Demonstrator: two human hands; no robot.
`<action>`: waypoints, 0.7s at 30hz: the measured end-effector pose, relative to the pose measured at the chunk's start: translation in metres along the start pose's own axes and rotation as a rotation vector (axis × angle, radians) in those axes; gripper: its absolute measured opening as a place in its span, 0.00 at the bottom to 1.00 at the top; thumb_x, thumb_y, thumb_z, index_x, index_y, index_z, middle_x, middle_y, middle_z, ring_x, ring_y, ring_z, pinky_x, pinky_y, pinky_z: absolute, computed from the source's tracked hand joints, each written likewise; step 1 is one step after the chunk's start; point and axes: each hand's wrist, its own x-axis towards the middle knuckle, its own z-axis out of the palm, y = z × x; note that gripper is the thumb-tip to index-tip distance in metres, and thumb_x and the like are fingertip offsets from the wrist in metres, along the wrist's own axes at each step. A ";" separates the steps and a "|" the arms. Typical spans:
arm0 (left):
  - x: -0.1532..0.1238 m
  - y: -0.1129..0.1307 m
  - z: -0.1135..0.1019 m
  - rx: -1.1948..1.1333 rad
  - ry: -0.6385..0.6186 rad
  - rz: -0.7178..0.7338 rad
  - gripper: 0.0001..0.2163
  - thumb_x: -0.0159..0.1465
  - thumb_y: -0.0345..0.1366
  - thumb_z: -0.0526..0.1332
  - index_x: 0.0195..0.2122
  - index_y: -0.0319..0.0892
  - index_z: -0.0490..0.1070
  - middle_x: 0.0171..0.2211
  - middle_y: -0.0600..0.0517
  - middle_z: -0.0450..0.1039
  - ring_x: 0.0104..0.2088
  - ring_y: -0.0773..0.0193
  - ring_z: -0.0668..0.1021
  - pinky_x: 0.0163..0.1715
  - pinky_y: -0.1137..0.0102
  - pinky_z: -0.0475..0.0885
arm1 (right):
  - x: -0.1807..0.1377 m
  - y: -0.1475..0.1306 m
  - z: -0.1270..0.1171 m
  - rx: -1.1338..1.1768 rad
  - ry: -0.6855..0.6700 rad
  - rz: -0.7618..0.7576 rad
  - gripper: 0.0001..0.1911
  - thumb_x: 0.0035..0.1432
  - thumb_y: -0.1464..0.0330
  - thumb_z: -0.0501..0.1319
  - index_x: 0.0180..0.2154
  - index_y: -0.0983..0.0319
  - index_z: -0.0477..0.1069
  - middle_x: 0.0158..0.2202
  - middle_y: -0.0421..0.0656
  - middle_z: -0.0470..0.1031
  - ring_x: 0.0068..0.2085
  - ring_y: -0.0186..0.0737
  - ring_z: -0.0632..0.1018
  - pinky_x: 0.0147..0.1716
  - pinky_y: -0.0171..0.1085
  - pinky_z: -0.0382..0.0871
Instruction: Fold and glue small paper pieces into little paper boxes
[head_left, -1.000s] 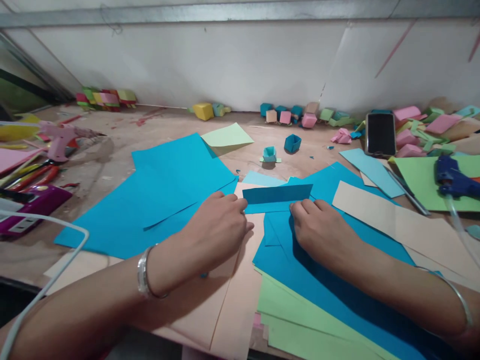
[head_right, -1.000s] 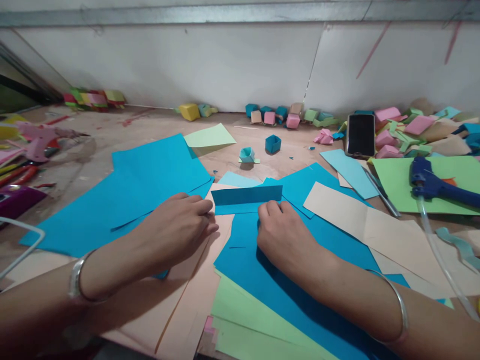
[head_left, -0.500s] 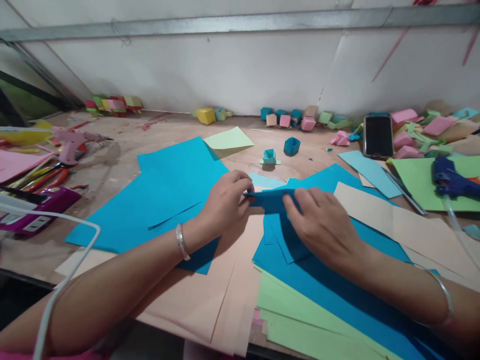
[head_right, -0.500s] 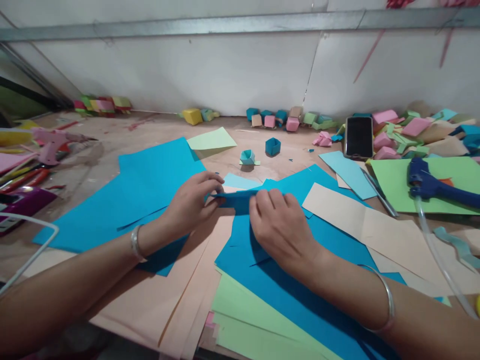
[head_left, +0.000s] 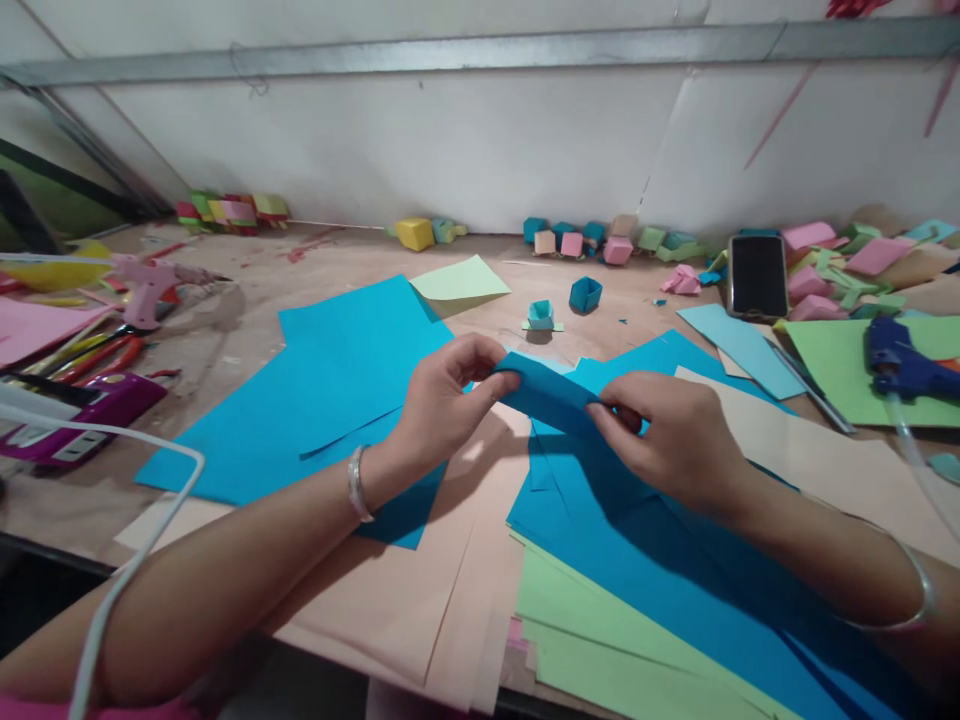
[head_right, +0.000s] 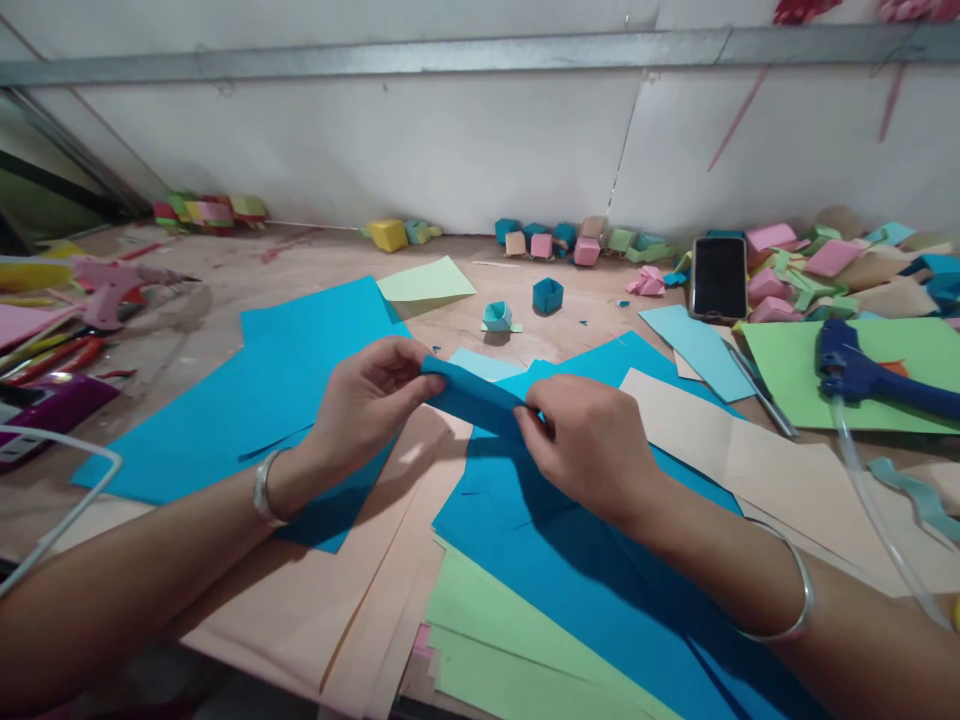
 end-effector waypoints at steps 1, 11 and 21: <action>-0.002 0.001 0.002 -0.115 0.004 -0.059 0.11 0.58 0.35 0.66 0.40 0.42 0.68 0.37 0.50 0.74 0.39 0.62 0.77 0.39 0.65 0.74 | 0.000 -0.003 0.001 0.114 -0.017 0.082 0.15 0.59 0.67 0.59 0.21 0.61 0.65 0.19 0.35 0.62 0.23 0.31 0.62 0.24 0.34 0.53; -0.021 0.017 0.011 -0.180 -0.376 -0.369 0.10 0.64 0.40 0.60 0.39 0.39 0.71 0.36 0.47 0.76 0.34 0.61 0.76 0.34 0.65 0.74 | -0.007 -0.016 0.006 0.524 0.043 0.196 0.10 0.64 0.65 0.56 0.33 0.60 0.73 0.27 0.40 0.76 0.28 0.35 0.73 0.27 0.35 0.67; 0.001 0.012 -0.004 0.236 -0.659 -0.347 0.11 0.65 0.42 0.57 0.37 0.40 0.72 0.33 0.51 0.75 0.33 0.61 0.75 0.31 0.68 0.68 | 0.003 0.029 0.013 -0.145 0.228 -0.538 0.04 0.61 0.68 0.62 0.34 0.55 0.76 0.39 0.39 0.79 0.44 0.43 0.72 0.44 0.45 0.58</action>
